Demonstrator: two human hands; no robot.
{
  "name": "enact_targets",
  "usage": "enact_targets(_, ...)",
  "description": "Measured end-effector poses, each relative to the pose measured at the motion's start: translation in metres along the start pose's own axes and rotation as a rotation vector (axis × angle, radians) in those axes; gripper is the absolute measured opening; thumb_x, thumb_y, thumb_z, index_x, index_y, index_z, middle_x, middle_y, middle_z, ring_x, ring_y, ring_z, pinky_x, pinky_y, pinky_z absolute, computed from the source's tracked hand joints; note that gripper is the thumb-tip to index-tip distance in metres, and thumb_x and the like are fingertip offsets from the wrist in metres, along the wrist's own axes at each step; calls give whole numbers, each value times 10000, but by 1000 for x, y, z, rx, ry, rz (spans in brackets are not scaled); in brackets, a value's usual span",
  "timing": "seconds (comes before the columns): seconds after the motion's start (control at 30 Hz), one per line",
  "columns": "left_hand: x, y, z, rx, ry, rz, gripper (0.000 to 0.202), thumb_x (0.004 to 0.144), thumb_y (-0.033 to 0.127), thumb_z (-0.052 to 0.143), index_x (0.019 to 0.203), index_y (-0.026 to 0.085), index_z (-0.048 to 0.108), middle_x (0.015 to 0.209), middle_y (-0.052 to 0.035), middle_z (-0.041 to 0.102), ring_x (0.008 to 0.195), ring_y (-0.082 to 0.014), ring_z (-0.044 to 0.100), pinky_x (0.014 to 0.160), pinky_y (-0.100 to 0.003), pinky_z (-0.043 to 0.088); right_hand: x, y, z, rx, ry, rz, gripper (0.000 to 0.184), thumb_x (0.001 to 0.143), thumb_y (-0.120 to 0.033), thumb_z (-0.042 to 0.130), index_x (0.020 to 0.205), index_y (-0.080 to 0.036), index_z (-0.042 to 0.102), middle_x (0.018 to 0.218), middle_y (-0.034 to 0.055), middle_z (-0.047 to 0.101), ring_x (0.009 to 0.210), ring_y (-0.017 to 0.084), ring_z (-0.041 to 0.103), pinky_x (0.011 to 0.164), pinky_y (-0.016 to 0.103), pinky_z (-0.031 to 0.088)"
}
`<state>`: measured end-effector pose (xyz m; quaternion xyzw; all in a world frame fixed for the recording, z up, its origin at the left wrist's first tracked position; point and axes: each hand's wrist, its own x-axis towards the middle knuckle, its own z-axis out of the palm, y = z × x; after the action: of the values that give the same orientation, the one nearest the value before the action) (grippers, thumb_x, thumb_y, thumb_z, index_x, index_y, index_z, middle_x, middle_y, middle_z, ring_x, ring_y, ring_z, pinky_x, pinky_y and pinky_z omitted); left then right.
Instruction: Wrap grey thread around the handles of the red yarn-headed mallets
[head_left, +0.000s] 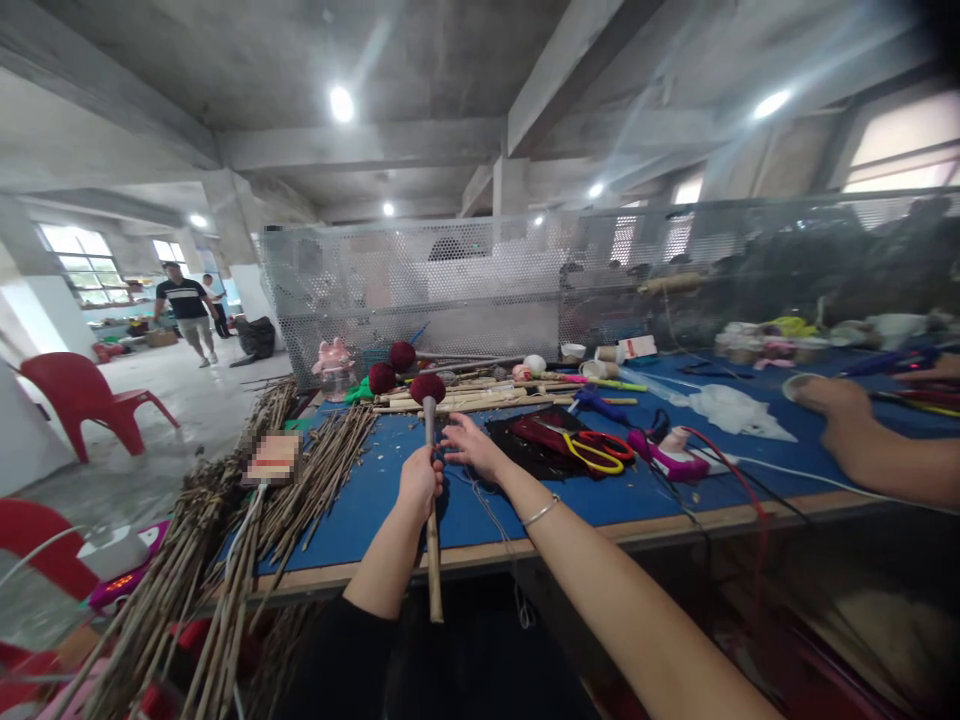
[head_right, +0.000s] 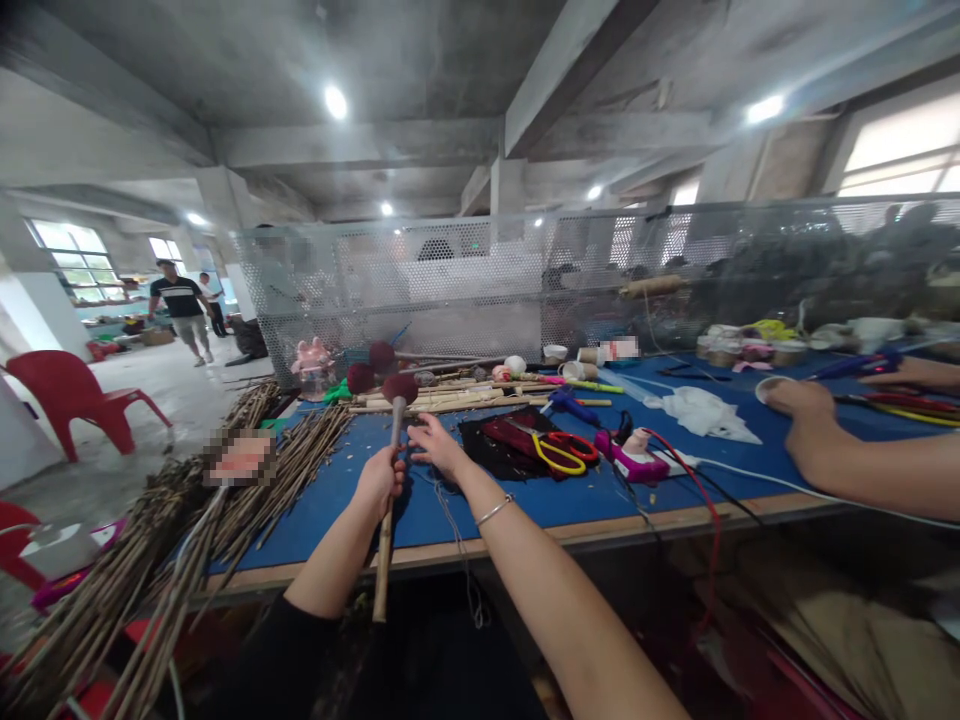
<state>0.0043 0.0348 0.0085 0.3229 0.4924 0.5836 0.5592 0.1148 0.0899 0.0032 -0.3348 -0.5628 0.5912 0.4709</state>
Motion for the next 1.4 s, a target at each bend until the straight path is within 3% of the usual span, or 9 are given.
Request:
enact_targets(0.1,2,-2,-1,-1,3,14,165,744,322,477,704,162,481,444,71,361,309,-30,263,314,-150,141,0,4,5,-45,-114,42,347,711,-353,621,941,-200,411,778,2,535,633,123,566,462,217,457)
enact_targets(0.27,2,-3,-1,-23,-39,11,168,731,315,498,683,156,481,465,66,374,319,-20,250,318,-145,137,0,8,7,-86,-80,0,324,652,-306,669,789,-191,398,584,-61,488,462,79,477,335,147,318)
enact_targets(0.5,0,-1,1,-64,-50,-12,190,740,338,481,672,164,444,469,69,369,318,-18,240,320,-148,139,-5,0,5,68,-188,270,286,668,-216,657,825,-192,419,560,-52,545,354,31,379,319,120,119)
enact_targets(0.73,2,-4,2,-71,-107,28,189,724,346,494,718,157,484,485,68,378,324,-17,235,325,-151,135,-7,-4,11,127,-187,323,135,740,-210,577,747,-163,450,504,-47,506,306,14,297,292,122,99)
enact_targets(0.87,-3,-9,5,-27,-102,77,209,726,370,512,718,162,500,474,65,383,327,-25,268,326,-151,152,-6,-2,15,129,-67,323,183,752,-217,565,683,-177,400,438,-54,469,306,42,363,288,131,148)
enact_targets(1.0,-7,-10,9,8,-149,85,254,729,411,506,674,166,472,473,55,397,325,-24,265,328,-155,156,-5,1,17,136,-1,243,274,774,-361,568,655,-171,410,416,-67,432,299,40,355,295,145,184)
enact_targets(1.13,-7,-6,9,-52,-181,63,218,702,365,509,654,180,404,473,68,368,324,-16,225,333,-152,113,-6,3,13,156,-78,195,365,723,-493,598,677,-167,441,442,-63,447,331,37,358,318,144,196)
enact_targets(1.27,-8,-1,5,-57,-173,91,194,636,273,554,665,189,381,459,99,298,328,-11,192,344,-147,95,-7,1,5,172,-218,217,342,631,-368,710,723,-168,449,491,-72,463,329,10,270,324,138,116)
enact_targets(1.4,-12,1,4,-23,-169,105,142,614,218,539,696,181,429,457,98,305,331,-12,206,347,-146,98,-9,-7,0,190,-213,204,276,647,-305,692,724,-158,471,491,-81,417,343,10,239,332,141,121)
